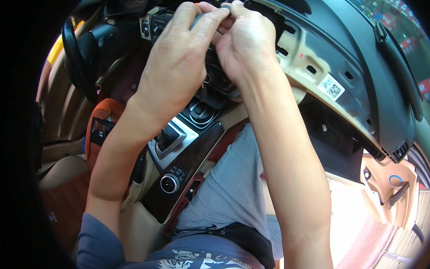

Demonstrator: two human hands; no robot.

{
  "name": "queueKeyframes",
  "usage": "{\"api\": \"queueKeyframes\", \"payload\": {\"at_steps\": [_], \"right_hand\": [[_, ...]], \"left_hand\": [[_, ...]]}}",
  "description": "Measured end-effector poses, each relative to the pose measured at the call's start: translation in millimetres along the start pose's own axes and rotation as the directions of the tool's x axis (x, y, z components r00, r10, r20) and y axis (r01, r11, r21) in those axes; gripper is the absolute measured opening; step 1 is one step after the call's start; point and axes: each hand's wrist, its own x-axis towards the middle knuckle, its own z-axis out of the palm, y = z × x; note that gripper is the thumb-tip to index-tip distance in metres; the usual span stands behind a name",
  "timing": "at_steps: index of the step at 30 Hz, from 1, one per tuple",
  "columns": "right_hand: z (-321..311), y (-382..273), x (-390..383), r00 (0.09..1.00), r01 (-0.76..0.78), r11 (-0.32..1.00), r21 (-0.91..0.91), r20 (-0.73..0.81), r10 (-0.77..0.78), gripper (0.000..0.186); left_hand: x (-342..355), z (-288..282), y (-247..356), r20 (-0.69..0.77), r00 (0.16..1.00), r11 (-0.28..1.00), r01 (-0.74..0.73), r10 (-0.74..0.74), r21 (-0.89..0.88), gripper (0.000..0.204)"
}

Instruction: The person removes the dashboard trim panel, disconnects wiring harnesses, and installs a new car stereo unit into the dashboard cavity. They connect the wiring, secure the unit, and reattach the trim panel.

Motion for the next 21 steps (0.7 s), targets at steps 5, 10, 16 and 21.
{"api": "queueKeyframes", "payload": {"at_steps": [5, 10, 16, 21], "right_hand": [[-1, -4, 18, 0.988, -0.069, 0.992, 0.101, -0.132, 0.082, 0.030], [-8, 0, 24, 0.992, -0.047, 0.972, 0.230, -0.102, 0.072, 0.029], [-24, 18, 57, 0.992, 0.105, 0.942, 0.319, -0.106, -0.075, 0.024], [-25, 19, 56, 0.993, 0.106, 0.922, 0.371, -0.091, -0.077, 0.026]], "left_hand": [[8, 11, 4, -0.174, 0.981, 0.979, 0.044, -0.080, -0.199, 0.041], [13, -1, -3, 0.423, 0.707, 0.153, 0.595, -0.566, -0.789, 0.027], [16, 8, 3, 0.035, 0.998, 0.967, -0.051, 0.044, 0.248, 0.039], [18, -6, 15, 0.355, 0.667, 0.362, 0.689, -0.655, -0.628, 0.034]]}}
